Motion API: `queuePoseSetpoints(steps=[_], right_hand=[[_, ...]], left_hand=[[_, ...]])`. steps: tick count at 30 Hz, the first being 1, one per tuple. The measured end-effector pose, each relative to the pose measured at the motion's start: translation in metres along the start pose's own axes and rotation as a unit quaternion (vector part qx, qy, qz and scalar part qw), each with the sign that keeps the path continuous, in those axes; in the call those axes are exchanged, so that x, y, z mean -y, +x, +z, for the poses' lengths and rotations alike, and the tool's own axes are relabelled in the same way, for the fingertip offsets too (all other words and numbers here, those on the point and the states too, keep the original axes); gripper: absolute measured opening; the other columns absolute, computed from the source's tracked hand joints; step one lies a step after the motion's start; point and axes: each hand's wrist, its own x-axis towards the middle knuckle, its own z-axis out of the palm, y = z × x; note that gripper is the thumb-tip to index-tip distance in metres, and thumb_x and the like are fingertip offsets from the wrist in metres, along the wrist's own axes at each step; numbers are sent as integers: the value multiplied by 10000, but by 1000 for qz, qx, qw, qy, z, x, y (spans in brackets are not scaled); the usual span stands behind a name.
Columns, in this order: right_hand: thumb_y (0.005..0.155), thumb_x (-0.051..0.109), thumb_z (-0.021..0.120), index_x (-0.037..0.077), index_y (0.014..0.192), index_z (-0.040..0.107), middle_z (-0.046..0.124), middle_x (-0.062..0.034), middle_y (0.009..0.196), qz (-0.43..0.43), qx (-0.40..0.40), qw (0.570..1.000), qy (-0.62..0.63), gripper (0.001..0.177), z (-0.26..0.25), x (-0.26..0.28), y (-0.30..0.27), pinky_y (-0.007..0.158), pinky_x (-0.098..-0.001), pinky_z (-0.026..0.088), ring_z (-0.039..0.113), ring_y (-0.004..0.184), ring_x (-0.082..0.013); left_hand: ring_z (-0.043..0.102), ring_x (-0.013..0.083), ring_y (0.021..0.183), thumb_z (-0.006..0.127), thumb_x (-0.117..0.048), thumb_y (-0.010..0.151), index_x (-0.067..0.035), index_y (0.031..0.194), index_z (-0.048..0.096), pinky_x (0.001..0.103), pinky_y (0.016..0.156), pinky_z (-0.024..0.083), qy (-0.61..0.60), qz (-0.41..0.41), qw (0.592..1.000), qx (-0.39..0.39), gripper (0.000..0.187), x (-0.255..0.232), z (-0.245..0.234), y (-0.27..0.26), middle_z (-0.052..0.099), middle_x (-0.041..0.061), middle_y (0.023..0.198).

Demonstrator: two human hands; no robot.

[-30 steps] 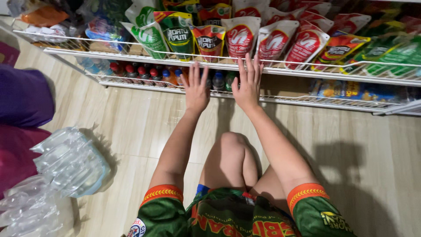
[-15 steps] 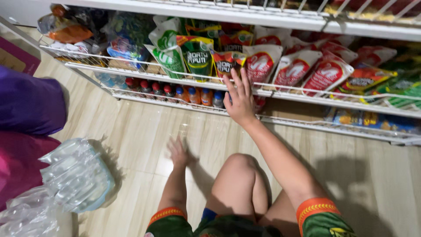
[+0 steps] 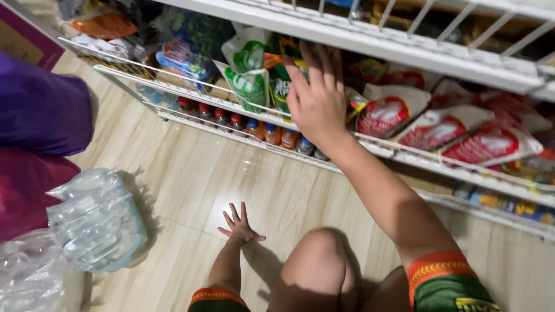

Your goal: The person sits on the floor in front of a wire shelf and removes multiple bottles and pouches from the lower shelf, placing them on the floor in organized groups. The person handles bottles with different cap colors and various pouches, arranging them by type.

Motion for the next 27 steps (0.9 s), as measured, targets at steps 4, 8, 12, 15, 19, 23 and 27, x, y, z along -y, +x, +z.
queuePoseSetpoints(steps=[4, 8, 12, 15, 19, 23, 27], right_hand=[[969, 169, 692, 158, 1322, 700, 613, -140, 1411, 18, 77, 995, 55, 354, -21, 3, 32, 1092, -502, 471, 567, 1271, -376], [979, 137, 686, 138, 1315, 711, 660, -159, 1321, 9, 67, 995, 66, 337, -46, -10, 29, 929, -495, 506, 627, 1136, -379], [999, 21, 679, 76, 1339, 689, 639, -144, 1375, -96, -84, 991, 50, 344, -45, -12, -52, 1180, -506, 504, 593, 1329, -392], [911, -33, 666, 51, 1166, 740, 673, -135, 1211, -12, -62, 987, 150, 280, -39, 19, -135, 1054, -469, 536, 631, 1197, -358], [866, 3, 675, 62, 1104, 758, 676, -127, 1126, 100, 38, 987, 122, 260, -26, 13, -231, 963, -446, 542, 624, 1140, -353], [883, 42, 668, 67, 1121, 755, 677, -125, 1130, 184, 62, 979, 68, 254, -7, -42, -279, 905, -453, 535, 604, 1116, -352], [957, 117, 702, 9, 1195, 693, 630, -169, 1195, 303, -11, 953, 30, 261, 24, -94, -297, 938, -500, 500, 556, 1125, -390]], left_hand=[[-329, 388, 1542, 1001, -564, 475, -391, 1604, -239, 794, 1146, -12, -6, -5, 1000, 1, 1686, -2, -4, -7, -389, 80, 1670], [-313, 416, 1543, 996, -589, 467, -382, 1606, -223, 830, 1123, 6, -6, 16, 1000, -17, 1681, -2, -1, 6, -372, 92, 1676], [-135, 473, 1527, 957, -536, 330, -401, 1611, -184, 826, 1096, 161, -115, 83, 986, -84, 1721, 32, 47, 9, -360, 110, 1703], [-250, 475, 1555, 984, -592, 445, -314, 1629, -174, 863, 1091, 29, -31, 70, 991, -110, 1680, 10, 22, 27, -308, 152, 1688], [-206, 481, 1547, 986, -467, 540, -302, 1660, -115, 796, 1141, -11, 46, 52, 995, -76, 1579, 2, 29, 13, -261, 126, 1704], [-5, 391, 1587, 874, -335, 692, -309, 1665, 117, 786, 1166, 34, 40, 206, 949, -235, 1233, -61, 24, 21, -83, 68, 1745], [153, 421, 1547, 848, -228, 747, -247, 1594, 303, 704, 1190, 138, -15, 333, 894, -299, 1007, -127, 1, 9, 81, 111, 1708]])
